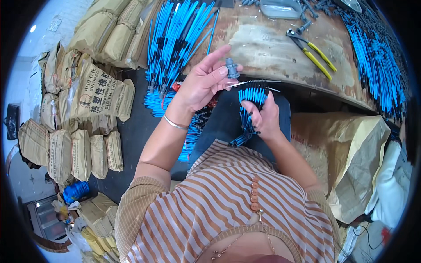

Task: The worker is assembling writing pens by attaching tips to barrels and organizing them into rows for further processing.

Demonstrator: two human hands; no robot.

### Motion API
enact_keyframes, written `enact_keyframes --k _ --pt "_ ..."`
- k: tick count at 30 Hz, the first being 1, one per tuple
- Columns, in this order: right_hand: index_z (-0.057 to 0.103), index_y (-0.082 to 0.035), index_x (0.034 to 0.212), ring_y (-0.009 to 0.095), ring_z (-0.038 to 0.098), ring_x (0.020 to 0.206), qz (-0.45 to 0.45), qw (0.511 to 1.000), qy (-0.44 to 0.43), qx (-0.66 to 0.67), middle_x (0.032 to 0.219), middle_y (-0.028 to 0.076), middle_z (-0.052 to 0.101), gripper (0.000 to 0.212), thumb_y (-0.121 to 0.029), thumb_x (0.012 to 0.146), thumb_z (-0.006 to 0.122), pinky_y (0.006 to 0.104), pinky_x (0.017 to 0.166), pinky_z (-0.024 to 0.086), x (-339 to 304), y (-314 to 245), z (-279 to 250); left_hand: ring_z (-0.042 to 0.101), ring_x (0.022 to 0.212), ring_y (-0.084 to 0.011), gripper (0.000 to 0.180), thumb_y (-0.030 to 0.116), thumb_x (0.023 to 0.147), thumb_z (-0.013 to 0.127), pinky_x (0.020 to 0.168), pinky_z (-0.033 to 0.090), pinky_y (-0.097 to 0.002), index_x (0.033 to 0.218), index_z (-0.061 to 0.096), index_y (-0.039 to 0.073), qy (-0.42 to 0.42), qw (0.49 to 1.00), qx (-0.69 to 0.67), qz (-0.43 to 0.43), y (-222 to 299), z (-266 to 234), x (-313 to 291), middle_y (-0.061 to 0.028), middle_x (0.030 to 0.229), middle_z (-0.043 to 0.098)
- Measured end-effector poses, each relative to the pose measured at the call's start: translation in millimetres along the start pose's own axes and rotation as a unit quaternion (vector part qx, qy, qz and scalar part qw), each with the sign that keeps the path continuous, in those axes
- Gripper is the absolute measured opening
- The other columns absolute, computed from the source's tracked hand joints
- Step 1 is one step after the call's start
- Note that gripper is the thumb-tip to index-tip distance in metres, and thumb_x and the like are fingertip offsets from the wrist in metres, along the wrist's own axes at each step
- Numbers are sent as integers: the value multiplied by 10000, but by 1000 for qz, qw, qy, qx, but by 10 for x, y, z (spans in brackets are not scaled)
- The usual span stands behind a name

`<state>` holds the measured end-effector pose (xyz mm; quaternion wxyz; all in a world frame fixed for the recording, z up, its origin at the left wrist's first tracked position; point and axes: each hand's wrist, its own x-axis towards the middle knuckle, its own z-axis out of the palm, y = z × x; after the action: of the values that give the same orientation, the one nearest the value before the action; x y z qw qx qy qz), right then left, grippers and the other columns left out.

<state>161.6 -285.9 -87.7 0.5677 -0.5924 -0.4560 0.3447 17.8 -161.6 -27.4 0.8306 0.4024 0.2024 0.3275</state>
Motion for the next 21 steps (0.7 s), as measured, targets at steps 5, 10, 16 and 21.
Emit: enact_keyframes --k 5,10,16,21 --pt "537 -37 1011 163 557 651 -14 1000 10 -22 798 55 640 264 -87 773 638 275 649 455 7 -16 64 630 815 -231 395 -26 883 520 734 523 -272 1276 484 -7 -25 999 8 23 -83 -166 -53 -210 1098 595" --pt "536 -36 1014 161 558 653 -19 999 9 -24 800 56 640 261 -75 776 636 274 650 455 3 -19 82 624 819 -220 396 -32 869 542 740 518 -271 1262 502 -13 -26 999 37 30 -89 -173 -82 -206 1093 600" --pt "534 -33 1016 161 558 640 -27 999 11 -27 796 55 642 266 -66 776 644 271 635 456 -10 -10 94 615 830 -205 388 -34 864 549 742 516 -268 1249 513 -16 -26 997 62 25 -39 -119 -76 -201 1077 609" --pt "532 -30 1019 157 556 628 -36 998 39 -31 792 53 644 276 -62 773 654 266 619 454 -19 -39 153 607 838 -198 431 -59 836 566 762 509 -264 1260 501 -16 -15 998 43 47 -76 -124 -58 -183 1062 620"
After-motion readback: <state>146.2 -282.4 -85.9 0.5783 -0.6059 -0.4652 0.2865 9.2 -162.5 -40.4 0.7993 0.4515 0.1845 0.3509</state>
